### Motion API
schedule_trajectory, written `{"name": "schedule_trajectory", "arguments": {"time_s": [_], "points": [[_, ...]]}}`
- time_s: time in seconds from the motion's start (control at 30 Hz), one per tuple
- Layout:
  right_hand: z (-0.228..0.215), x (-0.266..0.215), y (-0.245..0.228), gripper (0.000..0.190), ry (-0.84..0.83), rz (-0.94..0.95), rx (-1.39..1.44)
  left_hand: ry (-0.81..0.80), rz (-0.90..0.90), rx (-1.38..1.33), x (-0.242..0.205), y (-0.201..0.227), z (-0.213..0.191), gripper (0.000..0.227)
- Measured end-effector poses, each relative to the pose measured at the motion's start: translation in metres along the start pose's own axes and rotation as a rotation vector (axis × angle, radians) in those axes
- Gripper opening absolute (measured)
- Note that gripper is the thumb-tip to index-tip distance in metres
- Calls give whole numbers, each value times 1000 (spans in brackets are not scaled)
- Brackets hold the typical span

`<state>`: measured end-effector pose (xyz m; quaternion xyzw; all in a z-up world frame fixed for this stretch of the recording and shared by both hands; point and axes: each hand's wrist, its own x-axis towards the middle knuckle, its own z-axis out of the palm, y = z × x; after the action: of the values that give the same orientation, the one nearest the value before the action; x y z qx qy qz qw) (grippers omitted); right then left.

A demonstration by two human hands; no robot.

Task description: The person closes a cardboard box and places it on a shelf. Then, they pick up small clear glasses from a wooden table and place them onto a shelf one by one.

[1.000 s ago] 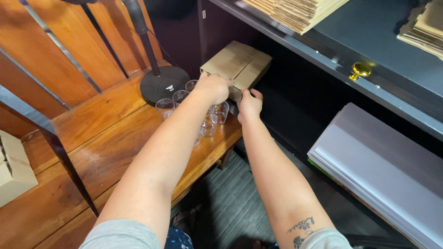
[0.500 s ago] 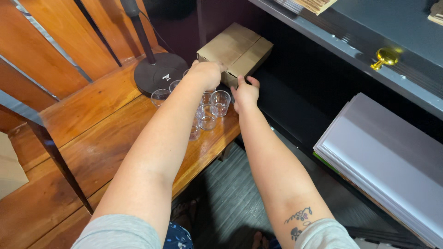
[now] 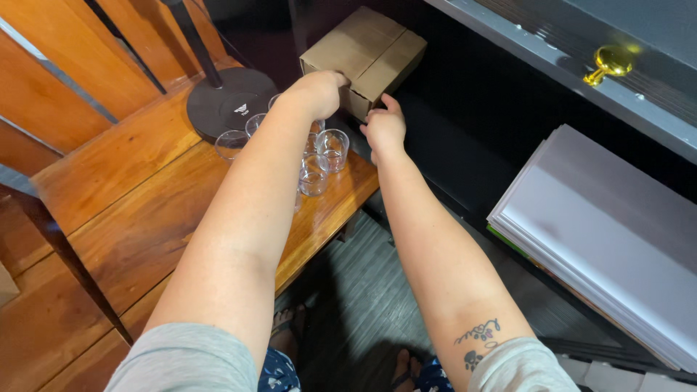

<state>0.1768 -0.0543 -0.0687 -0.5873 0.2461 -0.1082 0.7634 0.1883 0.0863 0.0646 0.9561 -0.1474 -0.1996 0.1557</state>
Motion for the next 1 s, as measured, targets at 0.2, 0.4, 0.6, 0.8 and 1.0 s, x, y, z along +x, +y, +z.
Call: {"name": "schedule_trajectory", "arguments": {"time_s": [0.2, 0.4, 0.6, 0.8, 1.0], "points": [[-2, 15, 12, 69, -10, -11, -13, 39, -3, 28, 29, -7, 10, 83], [0, 13, 25, 67, -18, -61, -76, 10, -68, 0, -2, 3, 1, 89], [0, -12, 16, 58, -67, -156, -166, 218, 150, 32, 1, -14, 22, 58], [-8, -19, 19, 54, -51, -136, -64, 287, 167, -42, 17, -20, 31, 51], [-30, -72, 10, 34, -37, -188, -17, 500, 370, -159, -67, -34, 26, 43]]}}
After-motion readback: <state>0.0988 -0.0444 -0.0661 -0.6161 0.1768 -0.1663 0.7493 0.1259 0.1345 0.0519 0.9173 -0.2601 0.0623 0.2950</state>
